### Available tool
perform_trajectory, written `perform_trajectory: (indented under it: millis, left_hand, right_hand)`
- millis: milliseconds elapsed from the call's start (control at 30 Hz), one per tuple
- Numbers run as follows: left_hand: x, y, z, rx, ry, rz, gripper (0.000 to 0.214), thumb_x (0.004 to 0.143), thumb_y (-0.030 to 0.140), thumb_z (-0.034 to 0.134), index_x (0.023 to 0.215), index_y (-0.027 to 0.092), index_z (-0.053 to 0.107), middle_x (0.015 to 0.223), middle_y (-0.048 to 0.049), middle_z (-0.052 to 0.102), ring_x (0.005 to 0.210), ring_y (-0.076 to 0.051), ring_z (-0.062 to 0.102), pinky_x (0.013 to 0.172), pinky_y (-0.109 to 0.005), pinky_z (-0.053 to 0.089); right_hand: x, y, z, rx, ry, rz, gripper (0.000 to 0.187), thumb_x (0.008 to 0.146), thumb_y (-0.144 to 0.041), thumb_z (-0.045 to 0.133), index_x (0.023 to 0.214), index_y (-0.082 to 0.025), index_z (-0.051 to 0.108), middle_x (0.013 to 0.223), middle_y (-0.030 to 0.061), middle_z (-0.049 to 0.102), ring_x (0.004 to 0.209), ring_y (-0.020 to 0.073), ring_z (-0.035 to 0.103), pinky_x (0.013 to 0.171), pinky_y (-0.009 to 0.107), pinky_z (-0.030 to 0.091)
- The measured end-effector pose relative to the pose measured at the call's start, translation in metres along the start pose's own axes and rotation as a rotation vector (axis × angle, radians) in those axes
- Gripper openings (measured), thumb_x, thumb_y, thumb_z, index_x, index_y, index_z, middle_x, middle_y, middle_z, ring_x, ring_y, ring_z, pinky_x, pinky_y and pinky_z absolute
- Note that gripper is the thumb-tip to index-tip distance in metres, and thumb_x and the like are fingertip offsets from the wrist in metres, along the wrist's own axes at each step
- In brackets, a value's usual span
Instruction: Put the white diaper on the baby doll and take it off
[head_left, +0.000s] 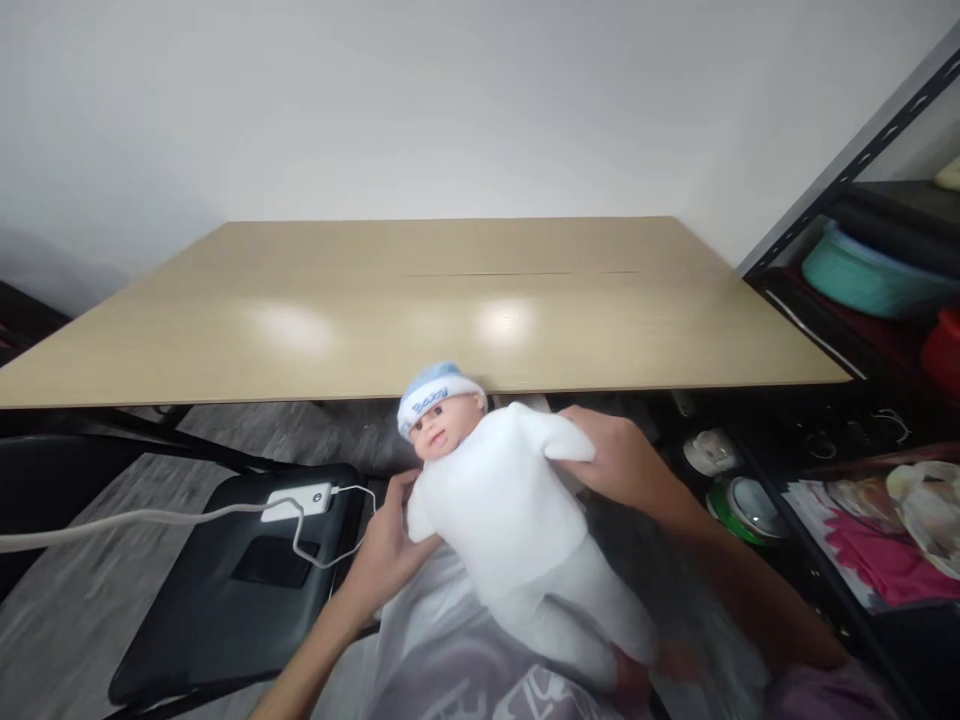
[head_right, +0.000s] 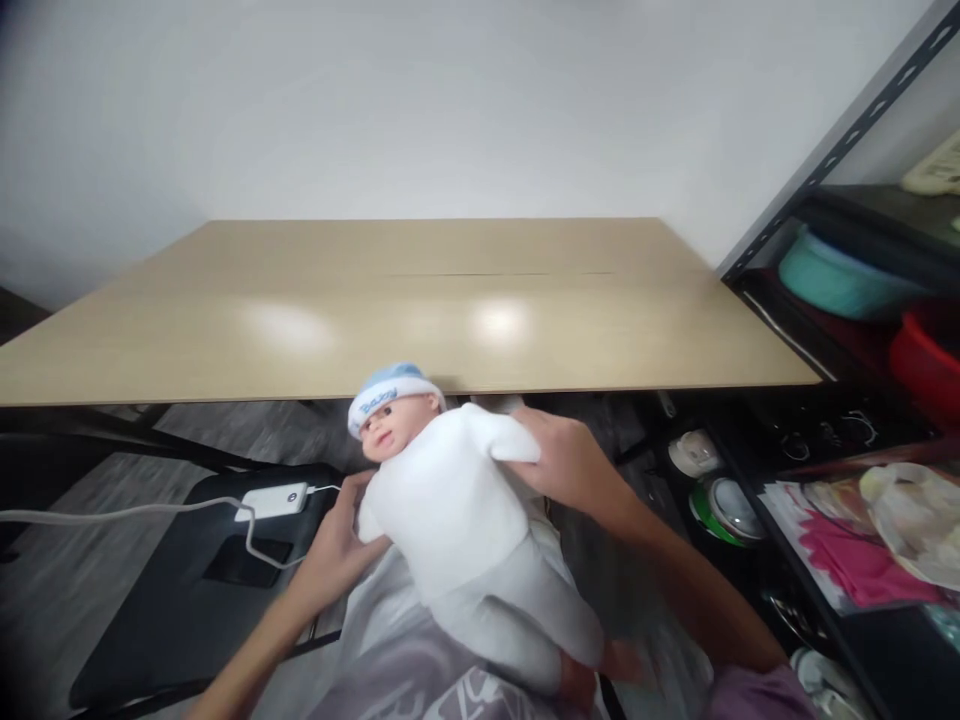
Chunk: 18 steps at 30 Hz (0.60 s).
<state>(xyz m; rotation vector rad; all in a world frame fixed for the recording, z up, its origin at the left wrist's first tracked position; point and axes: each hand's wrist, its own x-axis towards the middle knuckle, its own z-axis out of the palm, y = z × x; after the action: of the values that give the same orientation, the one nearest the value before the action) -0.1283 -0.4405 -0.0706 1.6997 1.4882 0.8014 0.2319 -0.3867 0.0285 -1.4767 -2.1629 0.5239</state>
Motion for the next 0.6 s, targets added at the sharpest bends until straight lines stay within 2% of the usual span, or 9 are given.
perform_trajectory:
  millis: [133, 267, 333, 433, 533, 600]
  left_hand:
    - [0.077, 0.035, -0.025, 0.146, -0.060, 0.128, 0.062, 0.085, 0.044, 0.074, 0.140, 0.022, 0.054, 0.131, -0.0117, 0.077, 0.112, -0.035, 0.076, 0.097, -0.048, 0.059]
    - [0.158, 0.055, -0.033, 0.200, -0.099, 0.170, 0.061, 0.085, 0.049, 0.072, 0.137, 0.020, 0.059, 0.129, -0.0119, 0.077, 0.113, -0.035, 0.075, 0.098, -0.046, 0.057]
    - [0.193, 0.057, -0.032, 0.235, -0.106, 0.153, 0.063, 0.084, 0.051, 0.072, 0.136, 0.019, 0.061, 0.127, -0.0125, 0.078, 0.111, -0.035, 0.074, 0.094, -0.045, 0.058]
    - [0.236, 0.051, -0.031, 0.289, -0.113, 0.148, 0.065, 0.081, 0.046, 0.072, 0.137, 0.018, 0.061, 0.127, -0.0134, 0.077, 0.109, -0.035, 0.073, 0.091, -0.043, 0.057]
    - [0.268, 0.041, -0.036, 0.317, -0.073, 0.201, 0.070, 0.080, 0.046, 0.074, 0.142, 0.019, 0.058, 0.133, -0.0135, 0.075, 0.112, -0.034, 0.073, 0.092, -0.042, 0.056]
    - [0.286, 0.033, -0.041, 0.357, -0.022, 0.215, 0.069, 0.083, 0.054, 0.076, 0.142, 0.022, 0.058, 0.133, -0.0119, 0.075, 0.111, -0.034, 0.073, 0.090, -0.041, 0.055]
  right_hand:
    - [0.029, 0.022, -0.026, -0.117, 0.059, 0.114, 0.022, 0.104, -0.047, 0.066, 0.100, -0.027, 0.070, 0.101, 0.0064, 0.082, 0.093, 0.0275, 0.076, 0.072, 0.032, 0.046]
    - [0.076, 0.066, -0.028, -0.284, 0.054, 0.193, 0.027, 0.102, -0.053, 0.068, 0.103, -0.025, 0.069, 0.104, 0.0108, 0.083, 0.092, 0.0307, 0.075, 0.069, 0.033, 0.040]
    - [0.097, 0.089, -0.022, -0.329, 0.050, 0.203, 0.030, 0.103, -0.054, 0.067, 0.104, -0.024, 0.069, 0.105, 0.0119, 0.082, 0.091, 0.0306, 0.074, 0.069, 0.033, 0.039]
    - [0.122, 0.122, -0.009, -0.319, 0.071, 0.194, 0.036, 0.104, -0.060, 0.064, 0.104, -0.024, 0.069, 0.107, 0.0113, 0.082, 0.093, 0.0295, 0.074, 0.071, 0.032, 0.041]
    - [0.142, 0.154, 0.004, -0.279, 0.138, 0.180, 0.039, 0.105, -0.062, 0.062, 0.106, -0.024, 0.070, 0.109, 0.0100, 0.081, 0.097, 0.0292, 0.073, 0.075, 0.033, 0.045]
    - [0.155, 0.173, 0.010, -0.264, 0.192, 0.163, 0.040, 0.105, -0.062, 0.061, 0.110, -0.023, 0.071, 0.111, 0.0104, 0.079, 0.100, 0.0300, 0.073, 0.078, 0.034, 0.047]
